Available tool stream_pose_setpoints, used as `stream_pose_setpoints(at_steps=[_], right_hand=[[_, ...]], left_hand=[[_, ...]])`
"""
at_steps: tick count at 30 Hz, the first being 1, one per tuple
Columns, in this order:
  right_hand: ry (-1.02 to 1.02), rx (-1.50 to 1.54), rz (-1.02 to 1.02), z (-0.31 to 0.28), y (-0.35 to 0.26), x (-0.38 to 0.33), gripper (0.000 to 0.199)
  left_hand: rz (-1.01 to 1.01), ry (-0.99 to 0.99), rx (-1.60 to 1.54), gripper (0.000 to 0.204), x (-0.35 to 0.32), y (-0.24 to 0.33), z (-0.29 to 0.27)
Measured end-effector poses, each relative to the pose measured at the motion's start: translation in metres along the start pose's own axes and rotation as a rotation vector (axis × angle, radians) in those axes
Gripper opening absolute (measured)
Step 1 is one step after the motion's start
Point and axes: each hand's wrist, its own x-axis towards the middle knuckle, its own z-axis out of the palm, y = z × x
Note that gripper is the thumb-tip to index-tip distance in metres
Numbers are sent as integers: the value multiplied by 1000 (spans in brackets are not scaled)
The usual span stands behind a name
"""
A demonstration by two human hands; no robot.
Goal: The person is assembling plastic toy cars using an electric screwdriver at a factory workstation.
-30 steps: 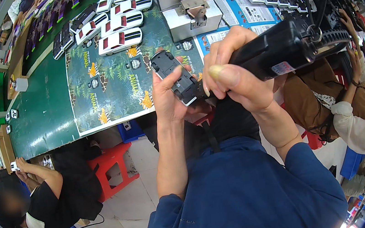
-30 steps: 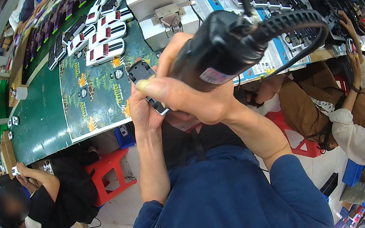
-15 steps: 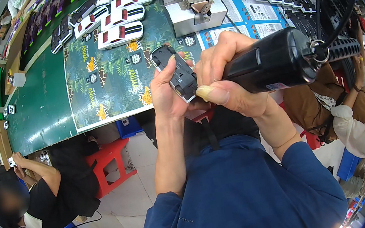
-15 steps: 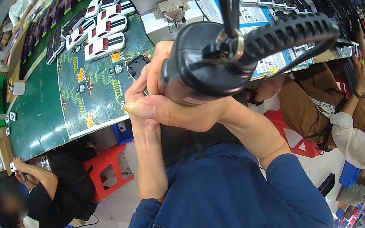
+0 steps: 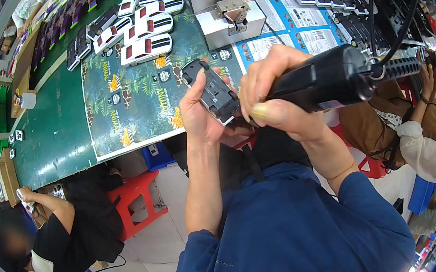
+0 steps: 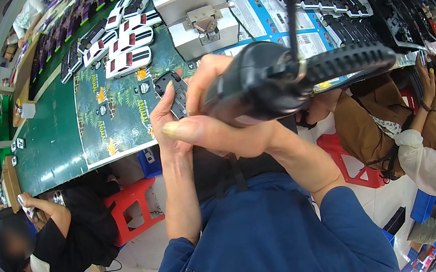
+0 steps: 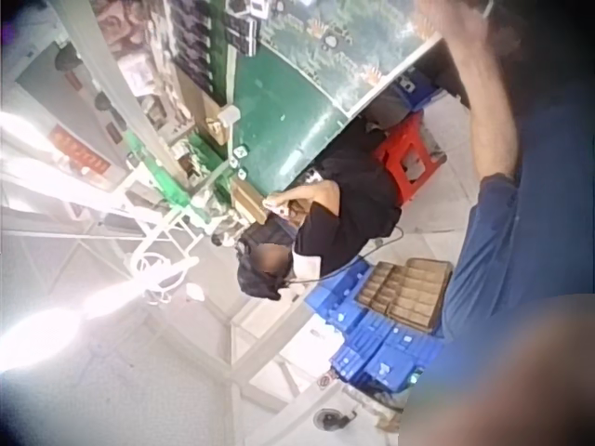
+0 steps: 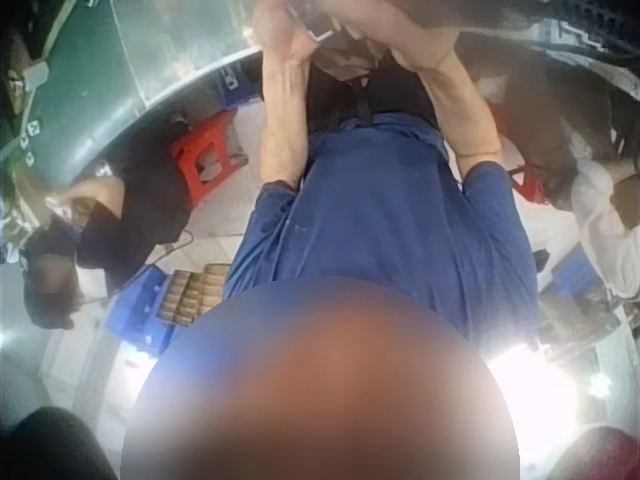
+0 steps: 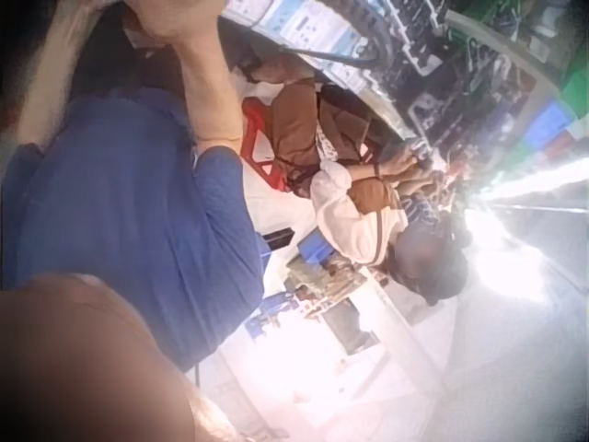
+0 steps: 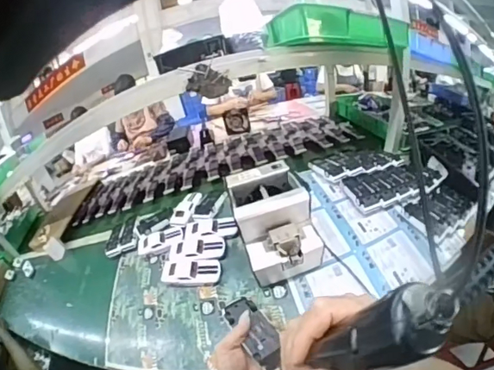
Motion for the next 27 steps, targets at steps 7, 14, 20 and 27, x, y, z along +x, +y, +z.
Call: stream_pose_setpoints(at_steps=[7,14,20,27], right_hand=[[59,249,-265,-35,-16,5,33],[161,207,-234,-83,-17,-12,25],[232,198,-177,-106,-9,-25,19],[320,242,-125,-108,-6,-32,13]], left_hand=[[991,-310,1763,90,9,57,20],[811,-371,2730,101,-4,164,-48],[1129,106,2694,103,-49,224,-79],[1249,-519,1674,37,-1,27,52]])
